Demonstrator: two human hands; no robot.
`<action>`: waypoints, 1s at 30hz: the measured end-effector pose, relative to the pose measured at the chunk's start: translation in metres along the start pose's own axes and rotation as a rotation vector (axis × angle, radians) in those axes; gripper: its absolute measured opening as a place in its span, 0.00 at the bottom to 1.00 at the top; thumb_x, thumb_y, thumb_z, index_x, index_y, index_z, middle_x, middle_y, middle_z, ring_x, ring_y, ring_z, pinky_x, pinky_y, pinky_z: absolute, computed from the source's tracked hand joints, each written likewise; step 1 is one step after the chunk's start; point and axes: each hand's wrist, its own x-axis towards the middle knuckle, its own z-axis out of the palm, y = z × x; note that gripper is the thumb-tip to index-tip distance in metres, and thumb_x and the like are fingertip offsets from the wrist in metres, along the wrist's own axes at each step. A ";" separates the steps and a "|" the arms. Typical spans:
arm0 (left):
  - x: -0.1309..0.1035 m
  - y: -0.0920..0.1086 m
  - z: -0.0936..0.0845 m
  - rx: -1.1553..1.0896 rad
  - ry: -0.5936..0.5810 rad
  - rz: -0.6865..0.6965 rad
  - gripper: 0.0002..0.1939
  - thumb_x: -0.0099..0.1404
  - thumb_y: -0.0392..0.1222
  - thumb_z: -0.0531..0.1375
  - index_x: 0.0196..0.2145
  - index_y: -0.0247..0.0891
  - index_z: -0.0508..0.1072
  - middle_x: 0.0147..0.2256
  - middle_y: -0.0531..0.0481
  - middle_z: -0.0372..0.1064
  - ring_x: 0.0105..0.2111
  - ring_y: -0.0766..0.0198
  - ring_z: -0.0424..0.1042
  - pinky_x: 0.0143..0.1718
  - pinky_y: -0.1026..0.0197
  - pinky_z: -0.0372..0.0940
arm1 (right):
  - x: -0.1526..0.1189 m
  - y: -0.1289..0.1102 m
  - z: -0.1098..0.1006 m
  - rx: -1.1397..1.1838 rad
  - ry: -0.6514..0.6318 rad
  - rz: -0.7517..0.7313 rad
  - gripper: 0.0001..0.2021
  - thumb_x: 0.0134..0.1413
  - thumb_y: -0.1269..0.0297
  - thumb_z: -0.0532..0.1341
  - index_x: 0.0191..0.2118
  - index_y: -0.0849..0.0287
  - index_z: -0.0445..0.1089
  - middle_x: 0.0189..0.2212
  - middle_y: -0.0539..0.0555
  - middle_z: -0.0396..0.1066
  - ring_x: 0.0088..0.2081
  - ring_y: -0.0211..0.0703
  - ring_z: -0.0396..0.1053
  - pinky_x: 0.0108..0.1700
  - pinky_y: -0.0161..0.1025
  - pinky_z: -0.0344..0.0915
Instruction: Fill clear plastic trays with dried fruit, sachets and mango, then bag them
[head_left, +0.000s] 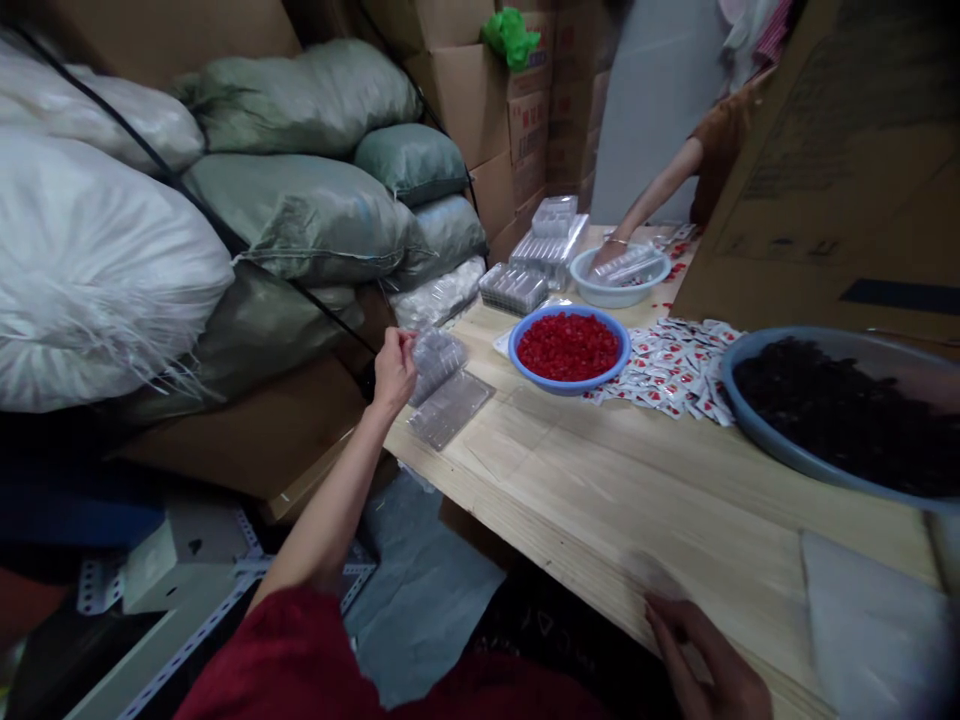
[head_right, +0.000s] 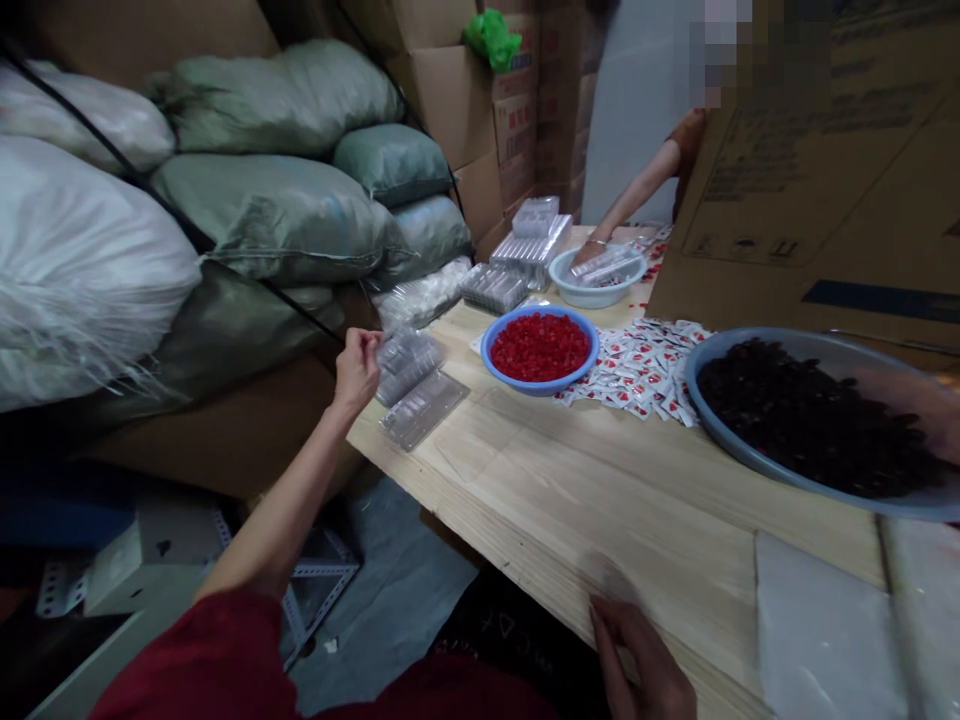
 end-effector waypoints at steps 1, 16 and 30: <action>-0.016 0.017 0.000 -0.115 0.009 0.005 0.08 0.74 0.46 0.45 0.43 0.41 0.59 0.51 0.42 0.71 0.46 0.60 0.73 0.47 0.58 0.66 | 0.002 -0.003 0.002 0.016 -0.005 0.011 0.16 0.57 0.48 0.62 0.39 0.55 0.79 0.38 0.55 0.78 0.37 0.47 0.77 0.35 0.34 0.75; -0.283 0.148 0.081 -1.068 -1.250 -0.754 0.21 0.61 0.59 0.64 0.44 0.43 0.69 0.45 0.42 0.76 0.39 0.59 0.77 0.39 0.57 0.69 | 0.037 0.039 -0.004 0.491 0.364 0.415 0.35 0.50 0.50 0.70 0.60 0.59 0.64 0.25 0.46 0.68 0.23 0.33 0.60 0.25 0.31 0.58; 0.013 0.131 0.181 -0.033 -0.574 0.237 0.07 0.63 0.36 0.59 0.38 0.37 0.76 0.39 0.44 0.77 0.42 0.56 0.73 0.48 0.56 0.65 | 0.036 0.054 -0.027 0.104 0.289 0.335 0.33 0.54 0.45 0.64 0.59 0.62 0.66 0.36 0.55 0.73 0.35 0.42 0.71 0.38 0.39 0.69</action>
